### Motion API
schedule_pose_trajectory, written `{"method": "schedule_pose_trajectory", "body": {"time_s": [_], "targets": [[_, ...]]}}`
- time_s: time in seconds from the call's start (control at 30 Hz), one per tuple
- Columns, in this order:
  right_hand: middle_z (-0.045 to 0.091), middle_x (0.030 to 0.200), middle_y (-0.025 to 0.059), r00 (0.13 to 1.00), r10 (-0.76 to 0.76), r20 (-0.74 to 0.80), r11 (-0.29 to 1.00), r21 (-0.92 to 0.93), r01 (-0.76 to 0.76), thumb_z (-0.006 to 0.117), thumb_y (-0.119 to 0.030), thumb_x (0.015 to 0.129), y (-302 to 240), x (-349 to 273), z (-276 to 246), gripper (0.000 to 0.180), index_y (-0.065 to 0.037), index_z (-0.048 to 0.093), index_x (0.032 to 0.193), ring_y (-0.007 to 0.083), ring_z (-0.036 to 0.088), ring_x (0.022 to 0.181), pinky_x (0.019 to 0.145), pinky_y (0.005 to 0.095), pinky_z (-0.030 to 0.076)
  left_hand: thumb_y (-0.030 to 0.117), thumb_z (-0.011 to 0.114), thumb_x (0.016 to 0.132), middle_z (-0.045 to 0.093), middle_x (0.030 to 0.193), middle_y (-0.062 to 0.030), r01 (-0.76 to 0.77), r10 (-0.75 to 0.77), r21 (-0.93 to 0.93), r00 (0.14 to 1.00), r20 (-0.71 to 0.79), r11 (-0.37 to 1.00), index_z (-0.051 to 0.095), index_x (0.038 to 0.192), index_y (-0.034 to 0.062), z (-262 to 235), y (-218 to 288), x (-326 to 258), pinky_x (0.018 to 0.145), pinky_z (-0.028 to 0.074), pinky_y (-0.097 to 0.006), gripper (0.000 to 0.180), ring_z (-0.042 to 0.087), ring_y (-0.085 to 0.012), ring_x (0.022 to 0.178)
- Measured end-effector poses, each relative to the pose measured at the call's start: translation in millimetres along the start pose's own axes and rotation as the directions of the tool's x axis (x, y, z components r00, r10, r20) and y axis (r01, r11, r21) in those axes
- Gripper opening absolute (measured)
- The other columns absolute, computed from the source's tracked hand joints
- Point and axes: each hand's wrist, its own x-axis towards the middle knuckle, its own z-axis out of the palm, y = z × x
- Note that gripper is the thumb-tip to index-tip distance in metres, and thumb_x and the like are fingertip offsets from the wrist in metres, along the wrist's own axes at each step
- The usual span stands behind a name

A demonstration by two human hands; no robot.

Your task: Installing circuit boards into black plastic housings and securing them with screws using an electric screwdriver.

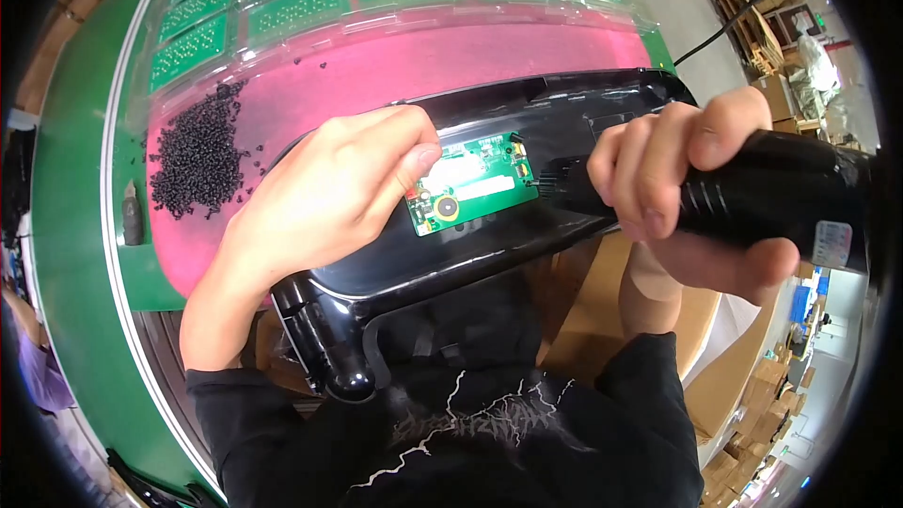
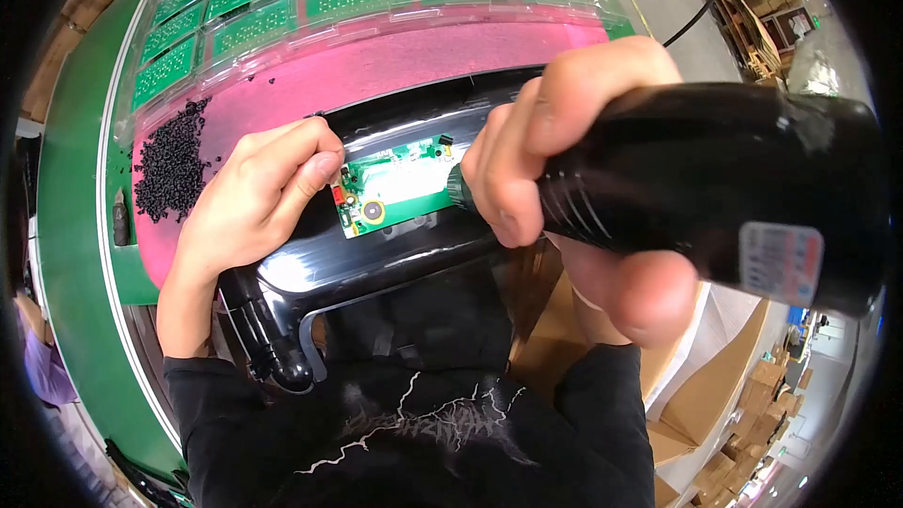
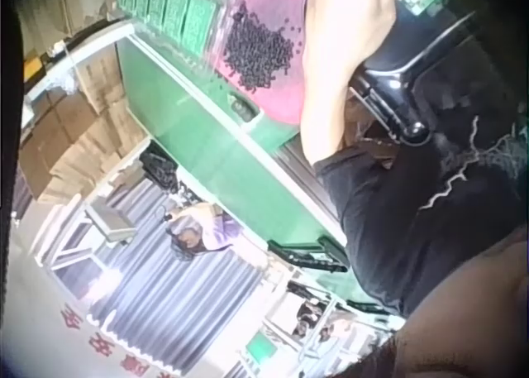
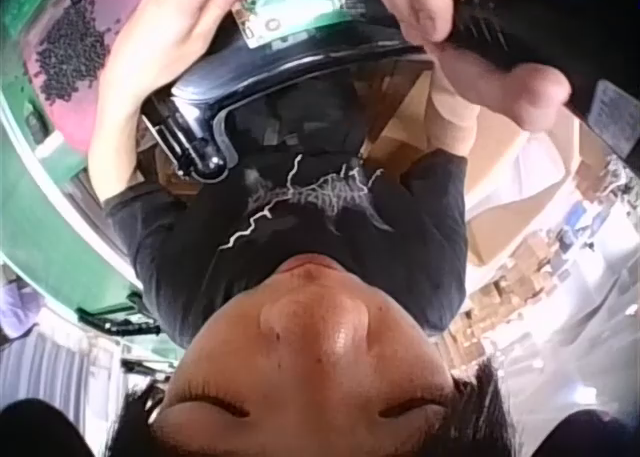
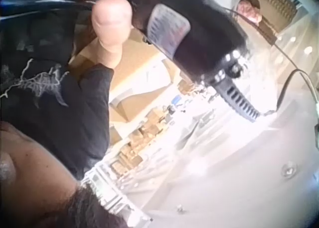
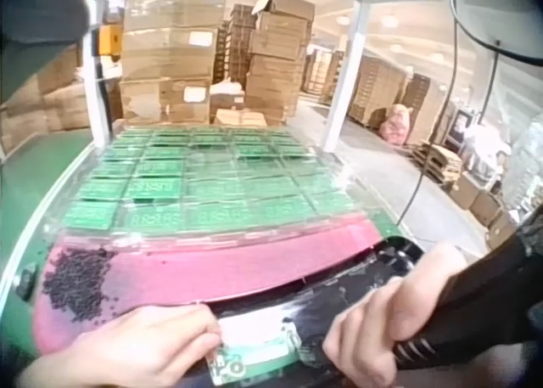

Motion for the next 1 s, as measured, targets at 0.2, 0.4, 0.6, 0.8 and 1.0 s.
{"method": "schedule_pose_trajectory", "body": {"time_s": [0.2,0.4,0.6,0.8,1.0], "targets": [[0.053,0.066,-0.001,0.977,0.084,-0.194,0.996,-0.014,-0.089,0.066,-0.069,0.083,3,-6,7,0.068,-0.009,0.046,0.107,0.0084,0.048,0.048,0.05,0.0251,0.041,0.014,0.059,0.097,0.059,0.077,-0.0154,-0.015,0.014,0.053,1.0,0.022,0.998,0.056,0.092,-0.0017,-1,0,0,0.065,0.046,-0.039,0.017,0.059,-0.0325,0.07],[0.053,0.067,-0.0013,0.994,0.036,-0.105,0.999,0.01,-0.036,0.067,-0.069,0.082,7,-7,2,0.068,-0.009,0.046,0.107,0.0088,0.049,0.05,0.05,0.0253,0.04,0.013,0.067,0.092,0.06,0.08,-0.0119,0.031,-0.031,0.024,0.999,0.01,0.999,0.056,0.091,-0.0005,0,2,1,0.063,0.046,-0.034,0.017,0.06,-0.0248,0.069],[0.053,0.067,-0.0025,0.994,0.032,-0.1,0.999,0.021,-0.03,0.071,-0.066,0.081,13,-9,2,0.066,-0.01,0.047,0.105,0.0081,0.05,0.05,0.051,0.0245,0.04,0.008,0.07,0.089,0.062,0.082,-0.0109,-0.029,0.031,0.057,0.999,-0.03,0.998,0.059,0.093,-0.0009,3,-5,1,0.06,0.047,-0.033,0.015,0.061,-0.0225,0.068],[0.054,0.067,-0.0029,0.991,0.114,-0.072,0.99,0.085,-0.108,0.071,-0.066,0.082,16,-5,-2,0.066,-0.009,0.048,0.107,0.0074,0.049,0.051,0.051,0.023,0.04,0.005,0.07,0.087,0.064,0.08,-0.0121,-0.125,0.129,0.084,0.991,-0.042,0.989,0.062,0.093,-0.0011,3,-5,3,0.06,0.05,-0.034,0.011,0.066,-0.0262,0.068],[0.052,0.064,-0.0036,0.931,0.216,-0.296,0.939,-0.2,-0.281,0.065,-0.07,0.083,2,4,23,0.069,-0.008,0.048,0.108,0.0078,0.049,0.05,0.05,0.0229,0.039,0.004,0.069,0.087,0.065,0.082,-0.0124,-0.12,0.123,0.126,0.992,-0.014,0.985,0.063,0.094,-0.0004,3,-5,-1,0.064,0.053,-0.036,0.01,0.068,-0.0287,0.072]]}}
